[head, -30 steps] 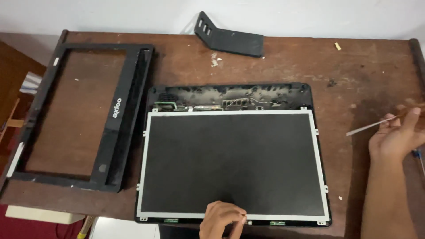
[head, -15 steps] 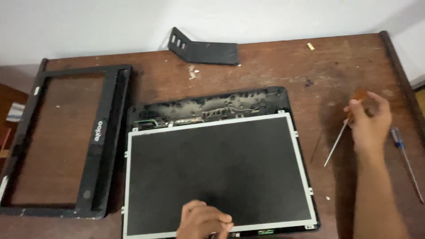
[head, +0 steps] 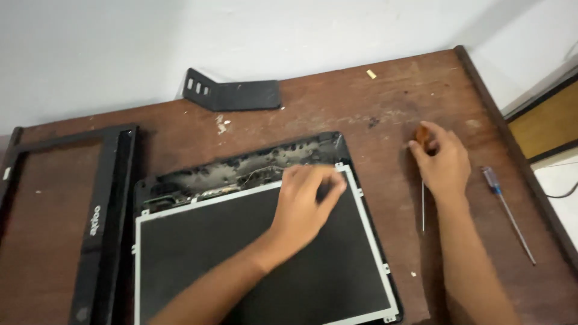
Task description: Disassembling and reassembling a computer monitor bezel and housing using a screwdriver
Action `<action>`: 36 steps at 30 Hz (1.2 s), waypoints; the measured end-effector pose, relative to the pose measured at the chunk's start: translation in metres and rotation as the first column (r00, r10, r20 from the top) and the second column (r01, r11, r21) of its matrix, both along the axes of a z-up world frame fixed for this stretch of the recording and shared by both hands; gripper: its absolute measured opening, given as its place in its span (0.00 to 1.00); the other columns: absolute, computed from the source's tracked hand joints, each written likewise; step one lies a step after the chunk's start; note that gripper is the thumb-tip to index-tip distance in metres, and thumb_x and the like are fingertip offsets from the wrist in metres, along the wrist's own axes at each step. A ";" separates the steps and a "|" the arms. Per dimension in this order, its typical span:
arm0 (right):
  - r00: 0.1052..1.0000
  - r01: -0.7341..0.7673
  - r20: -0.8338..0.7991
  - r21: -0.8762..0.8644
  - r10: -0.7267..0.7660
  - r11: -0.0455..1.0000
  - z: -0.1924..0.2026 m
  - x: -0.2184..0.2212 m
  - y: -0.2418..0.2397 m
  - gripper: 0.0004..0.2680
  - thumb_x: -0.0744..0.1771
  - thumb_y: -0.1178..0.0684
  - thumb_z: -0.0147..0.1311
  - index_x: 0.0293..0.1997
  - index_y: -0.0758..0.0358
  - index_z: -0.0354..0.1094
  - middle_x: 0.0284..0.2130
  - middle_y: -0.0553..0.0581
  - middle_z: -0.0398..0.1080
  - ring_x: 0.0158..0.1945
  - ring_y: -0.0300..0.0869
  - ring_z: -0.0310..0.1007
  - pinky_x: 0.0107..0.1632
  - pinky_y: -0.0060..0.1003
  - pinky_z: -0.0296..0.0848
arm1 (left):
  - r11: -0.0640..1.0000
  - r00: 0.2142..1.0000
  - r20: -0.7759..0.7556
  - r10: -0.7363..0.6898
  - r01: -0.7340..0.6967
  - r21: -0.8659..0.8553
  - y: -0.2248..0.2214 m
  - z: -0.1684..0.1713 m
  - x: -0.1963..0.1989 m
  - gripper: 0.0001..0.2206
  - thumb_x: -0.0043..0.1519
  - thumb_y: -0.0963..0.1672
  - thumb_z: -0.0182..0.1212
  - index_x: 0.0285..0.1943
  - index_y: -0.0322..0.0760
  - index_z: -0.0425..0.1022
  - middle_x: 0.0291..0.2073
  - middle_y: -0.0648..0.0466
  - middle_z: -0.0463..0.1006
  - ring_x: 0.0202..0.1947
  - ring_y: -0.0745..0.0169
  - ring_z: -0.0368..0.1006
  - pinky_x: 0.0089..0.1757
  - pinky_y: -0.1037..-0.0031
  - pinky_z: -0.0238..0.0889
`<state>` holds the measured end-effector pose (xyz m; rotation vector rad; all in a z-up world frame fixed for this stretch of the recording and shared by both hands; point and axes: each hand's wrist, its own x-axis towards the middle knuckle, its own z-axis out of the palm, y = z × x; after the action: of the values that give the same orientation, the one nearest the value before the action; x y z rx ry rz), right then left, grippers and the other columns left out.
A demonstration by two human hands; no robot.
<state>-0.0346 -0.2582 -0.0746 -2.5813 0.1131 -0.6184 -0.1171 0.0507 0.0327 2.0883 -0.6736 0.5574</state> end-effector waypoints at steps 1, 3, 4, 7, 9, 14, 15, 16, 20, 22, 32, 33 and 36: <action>1.000 0.009 0.005 -0.001 -0.009 1.000 0.003 0.000 0.002 0.17 0.66 0.49 0.65 0.64 0.51 0.74 0.34 0.56 0.70 0.42 0.53 0.72 0.47 0.52 0.71 | 1.000 1.000 0.005 -0.009 0.009 -0.001 -0.009 -0.004 0.021 0.05 0.65 0.40 0.63 0.43 0.44 0.71 0.35 0.63 0.78 0.37 0.61 0.75 0.52 0.61 0.58; 0.990 0.075 -0.117 -0.037 -0.079 0.996 0.007 -0.002 0.004 0.17 0.68 0.42 0.64 0.64 0.38 0.72 0.37 0.53 0.68 0.47 0.54 0.74 0.47 0.54 0.76 | 0.979 0.990 0.105 0.099 -0.116 0.168 -0.029 -0.014 0.060 0.10 0.57 0.43 0.69 0.43 0.45 0.72 0.29 0.58 0.79 0.35 0.53 0.78 0.49 0.58 0.64; 0.989 0.087 -0.117 -0.039 -0.091 0.995 0.013 0.000 0.006 0.17 0.68 0.42 0.64 0.64 0.38 0.72 0.37 0.53 0.68 0.47 0.54 0.74 0.47 0.54 0.76 | 0.981 0.991 0.104 0.087 -0.103 0.166 -0.036 -0.025 0.083 0.10 0.57 0.43 0.69 0.43 0.45 0.72 0.29 0.58 0.79 0.35 0.53 0.78 0.49 0.58 0.64; 0.984 0.101 -0.141 -0.032 -0.105 0.994 0.021 -0.006 0.011 0.17 0.69 0.42 0.62 0.66 0.37 0.70 0.41 0.52 0.66 0.50 0.55 0.73 0.50 0.56 0.76 | 0.938 0.978 0.197 0.062 -0.125 0.325 -0.056 -0.059 0.129 0.12 0.59 0.43 0.67 0.48 0.47 0.71 0.30 0.60 0.81 0.35 0.58 0.80 0.45 0.64 0.69; 0.977 0.099 -0.196 0.071 -0.083 0.993 0.030 -0.007 0.013 0.22 0.68 0.41 0.61 0.71 0.41 0.62 0.44 0.54 0.65 0.53 0.57 0.71 0.53 0.62 0.74 | 0.879 0.986 0.099 0.134 -0.164 0.447 -0.066 -0.071 0.146 0.14 0.58 0.43 0.67 0.49 0.50 0.68 0.33 0.62 0.81 0.39 0.59 0.79 0.49 0.62 0.67; 0.964 0.140 -0.244 0.126 -0.106 0.982 0.039 -0.008 0.017 0.23 0.68 0.40 0.58 0.72 0.41 0.58 0.45 0.50 0.65 0.57 0.52 0.69 0.57 0.61 0.71 | 0.831 0.992 -0.022 0.127 -0.094 0.547 -0.085 -0.080 0.171 0.13 0.59 0.42 0.66 0.49 0.48 0.68 0.34 0.59 0.83 0.38 0.55 0.82 0.42 0.61 0.73; 0.964 0.138 -0.248 0.147 -0.098 0.979 0.041 -0.009 0.019 0.22 0.68 0.40 0.58 0.71 0.41 0.58 0.44 0.50 0.66 0.57 0.52 0.69 0.58 0.61 0.70 | 0.817 0.988 -0.073 0.136 -0.070 0.572 -0.086 -0.077 0.171 0.12 0.61 0.41 0.64 0.50 0.47 0.68 0.34 0.58 0.84 0.38 0.53 0.82 0.42 0.59 0.73; 0.964 0.138 -0.245 0.146 -0.099 0.980 0.042 -0.008 0.020 0.22 0.68 0.40 0.58 0.71 0.41 0.58 0.44 0.50 0.66 0.57 0.52 0.69 0.58 0.61 0.70 | 0.819 0.988 -0.071 0.136 -0.072 0.570 -0.089 -0.075 0.175 0.12 0.61 0.41 0.64 0.50 0.47 0.68 0.34 0.58 0.84 0.38 0.53 0.82 0.42 0.59 0.73; 0.949 0.158 -0.295 0.144 -0.110 0.977 0.043 -0.007 0.020 0.22 0.69 0.37 0.55 0.73 0.39 0.55 0.46 0.46 0.67 0.58 0.46 0.68 0.60 0.58 0.70 | 0.727 0.986 -0.046 0.162 -0.087 0.681 -0.095 -0.072 0.185 0.09 0.63 0.42 0.59 0.50 0.48 0.67 0.31 0.52 0.84 0.36 0.46 0.83 0.42 0.53 0.71; 0.948 0.159 -0.299 0.153 -0.108 0.975 0.039 -0.012 0.019 0.23 0.69 0.36 0.54 0.73 0.39 0.55 0.46 0.46 0.67 0.60 0.45 0.67 0.60 0.58 0.70 | 0.715 0.987 -0.048 0.154 -0.078 0.695 -0.094 -0.071 0.181 0.10 0.63 0.41 0.58 0.51 0.47 0.67 0.31 0.50 0.84 0.36 0.43 0.83 0.43 0.52 0.71; 0.938 0.179 -0.328 0.180 -0.113 0.967 0.050 -0.008 0.019 0.23 0.68 0.34 0.52 0.73 0.40 0.57 0.47 0.48 0.71 0.62 0.45 0.68 0.63 0.57 0.68 | 0.643 0.985 -0.061 0.161 -0.058 0.764 -0.095 -0.079 0.194 0.09 0.67 0.46 0.55 0.56 0.49 0.69 0.33 0.52 0.84 0.39 0.48 0.83 0.49 0.54 0.68; 0.933 0.184 -0.341 0.172 -0.117 0.968 0.052 -0.009 0.020 0.23 0.69 0.34 0.51 0.73 0.42 0.57 0.48 0.48 0.71 0.61 0.46 0.68 0.62 0.58 0.68 | 0.651 0.986 -0.063 0.153 -0.053 0.757 -0.097 -0.080 0.194 0.08 0.67 0.46 0.55 0.54 0.49 0.69 0.32 0.52 0.84 0.38 0.48 0.83 0.50 0.53 0.67; 0.932 0.188 -0.343 0.179 -0.117 0.966 0.052 -0.010 0.021 0.23 0.69 0.33 0.50 0.73 0.41 0.57 0.48 0.47 0.70 0.60 0.46 0.69 0.62 0.57 0.69 | 0.641 0.990 -0.066 0.126 -0.031 0.767 -0.096 -0.076 0.190 0.10 0.63 0.43 0.59 0.53 0.47 0.70 0.32 0.51 0.84 0.39 0.45 0.82 0.50 0.52 0.65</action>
<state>-0.0444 -0.2376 -0.0229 -2.4604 0.4700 -0.2045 0.0730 -0.0451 -0.0433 2.9398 -0.8509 0.1820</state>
